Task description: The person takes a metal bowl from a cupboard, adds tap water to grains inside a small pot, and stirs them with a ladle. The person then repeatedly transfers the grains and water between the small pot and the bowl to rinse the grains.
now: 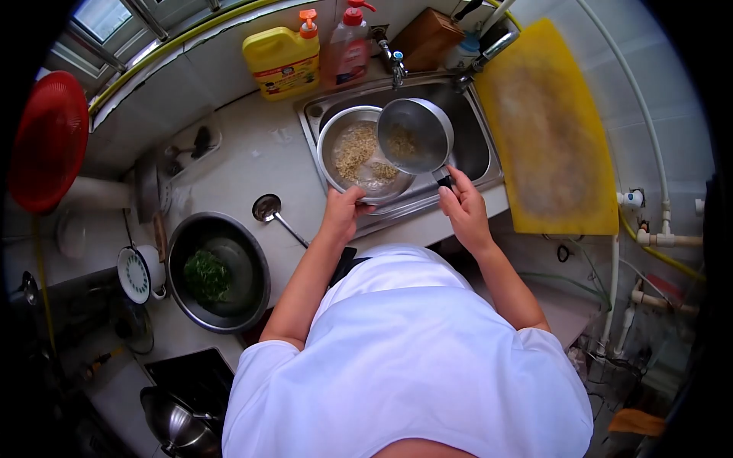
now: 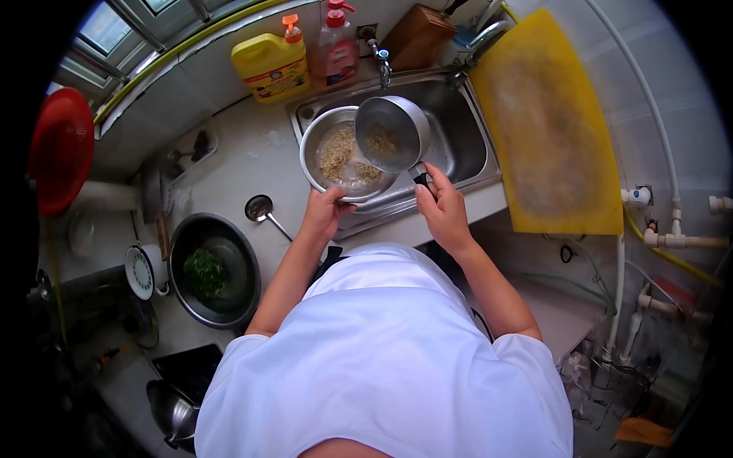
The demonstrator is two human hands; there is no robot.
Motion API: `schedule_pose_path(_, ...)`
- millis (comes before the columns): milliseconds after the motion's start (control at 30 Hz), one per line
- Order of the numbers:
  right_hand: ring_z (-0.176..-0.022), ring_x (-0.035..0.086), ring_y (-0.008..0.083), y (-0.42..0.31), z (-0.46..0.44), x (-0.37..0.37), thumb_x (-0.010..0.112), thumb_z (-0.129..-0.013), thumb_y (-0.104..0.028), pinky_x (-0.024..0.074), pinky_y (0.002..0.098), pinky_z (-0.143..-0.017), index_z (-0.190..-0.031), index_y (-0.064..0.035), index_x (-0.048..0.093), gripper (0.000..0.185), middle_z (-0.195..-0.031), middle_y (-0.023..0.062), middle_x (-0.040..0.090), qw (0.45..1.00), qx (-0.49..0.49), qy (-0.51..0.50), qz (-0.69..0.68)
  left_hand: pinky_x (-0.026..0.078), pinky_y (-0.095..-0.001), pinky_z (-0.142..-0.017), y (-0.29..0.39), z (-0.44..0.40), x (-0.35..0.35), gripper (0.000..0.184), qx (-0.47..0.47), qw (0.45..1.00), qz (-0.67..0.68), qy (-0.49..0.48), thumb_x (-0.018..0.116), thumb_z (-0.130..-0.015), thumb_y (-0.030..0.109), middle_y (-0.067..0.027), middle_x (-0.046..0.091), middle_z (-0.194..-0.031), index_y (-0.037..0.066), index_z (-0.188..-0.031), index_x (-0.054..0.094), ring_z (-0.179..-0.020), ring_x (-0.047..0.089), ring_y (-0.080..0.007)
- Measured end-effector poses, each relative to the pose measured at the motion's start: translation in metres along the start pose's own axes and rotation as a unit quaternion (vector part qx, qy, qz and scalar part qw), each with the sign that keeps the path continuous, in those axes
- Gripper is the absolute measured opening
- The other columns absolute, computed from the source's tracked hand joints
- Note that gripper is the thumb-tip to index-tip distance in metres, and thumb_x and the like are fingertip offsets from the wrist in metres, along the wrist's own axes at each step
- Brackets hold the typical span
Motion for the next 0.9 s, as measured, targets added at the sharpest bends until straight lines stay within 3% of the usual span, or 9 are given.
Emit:
schedule_pose_path(467,-0.052,0.037,0.0054,-0.017,-0.007,0.001,0.050,-0.086,-0.009,0.0320,0.0216,-0.047,-0.120,0.0048,0.042,0.038,-0.057,0.0004,0.042,0.990,-0.075,0.023,0.115,0.054,-0.0262,-0.046,0.003,0.000,0.007,0.039,-0.004,1.000,-0.004,-0.014,0.045,-0.072,-0.002,-0.0117,0.057,-0.090,-0.002,-0.111,0.042,-0.067,0.061,-0.0187)
schedule_pose_path(567,-0.049,0.041,0.0075,-0.029,-0.008,0.001,0.051,-0.085,-0.008,0.0340,0.0234,-0.047,-0.120,0.0043,0.043,0.038,-0.055,0.0034,0.044,0.974,-0.096,0.024,0.205,0.054,-0.0262,-0.047,0.009,0.003,0.012,0.039,-0.017,1.000,-0.003,-0.023,0.046,-0.072,-0.002,-0.0111,0.058,-0.090,-0.002,-0.110,0.043,-0.066,0.060,-0.0177)
schedule_pose_path(900,-0.049,0.051,0.0274,-0.043,-0.011,0.000,0.052,-0.083,-0.008,0.0401,0.0315,-0.049,-0.119,0.0026,0.044,0.039,-0.061,0.0124,0.054,0.912,-0.205,0.056,0.351,0.053,-0.0260,-0.048,0.003,-0.004,0.011,0.037,-0.013,0.999,-0.019,-0.032,0.046,-0.072,0.000,-0.0094,0.058,-0.087,-0.001,-0.110,0.045,-0.069,0.062,-0.0178)
Point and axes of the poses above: each hand's wrist, its own z-axis away from the middle knuckle, its own x-axis out of the palm, y = z × x, the point moved 1 cm from there along -z, towards the middle knuckle
